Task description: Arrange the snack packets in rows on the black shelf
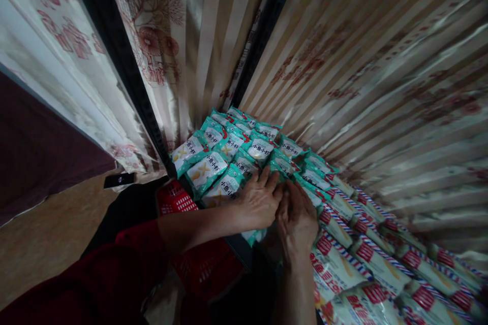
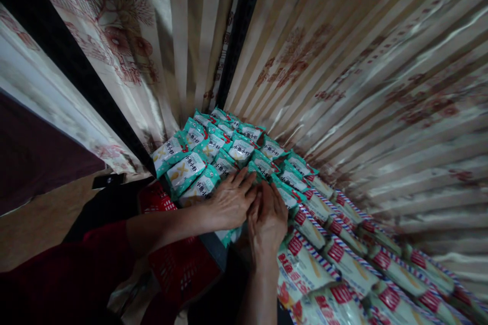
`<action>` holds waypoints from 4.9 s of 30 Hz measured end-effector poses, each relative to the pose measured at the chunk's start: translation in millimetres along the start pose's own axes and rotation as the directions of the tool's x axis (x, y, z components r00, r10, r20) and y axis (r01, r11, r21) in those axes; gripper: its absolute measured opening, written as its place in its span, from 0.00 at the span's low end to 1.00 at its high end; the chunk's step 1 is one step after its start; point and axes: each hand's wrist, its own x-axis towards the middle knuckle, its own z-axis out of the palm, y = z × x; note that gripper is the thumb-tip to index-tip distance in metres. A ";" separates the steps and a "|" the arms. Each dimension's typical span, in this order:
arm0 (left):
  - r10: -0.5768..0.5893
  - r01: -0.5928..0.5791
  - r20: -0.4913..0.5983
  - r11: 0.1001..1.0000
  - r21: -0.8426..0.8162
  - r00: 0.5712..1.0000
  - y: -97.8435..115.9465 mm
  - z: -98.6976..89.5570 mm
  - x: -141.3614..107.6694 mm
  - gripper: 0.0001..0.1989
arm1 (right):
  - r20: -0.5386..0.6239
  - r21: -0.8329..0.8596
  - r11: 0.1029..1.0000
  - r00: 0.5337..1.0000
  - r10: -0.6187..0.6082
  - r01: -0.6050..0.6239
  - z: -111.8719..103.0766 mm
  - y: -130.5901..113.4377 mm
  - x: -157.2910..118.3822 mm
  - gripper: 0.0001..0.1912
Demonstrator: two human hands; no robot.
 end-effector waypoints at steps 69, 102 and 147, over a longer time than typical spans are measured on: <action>0.220 -0.229 0.139 0.972 0.057 0.966 -34.6 -12.5 52.9 0.17 | 0.078 0.151 0.972 0.983 0.168 -0.178 -15.5 7.4 3.9 0.19; 0.118 -0.139 0.178 0.984 0.111 0.977 -54.4 -13.7 69.3 0.11 | 0.034 0.143 0.980 0.991 0.133 -0.137 -9.1 6.5 6.9 0.14; 0.364 -0.356 0.210 0.931 -0.075 0.907 -86.9 6.1 152.9 0.09 | 0.044 0.208 0.972 0.993 0.106 -0.112 -11.2 3.3 8.7 0.13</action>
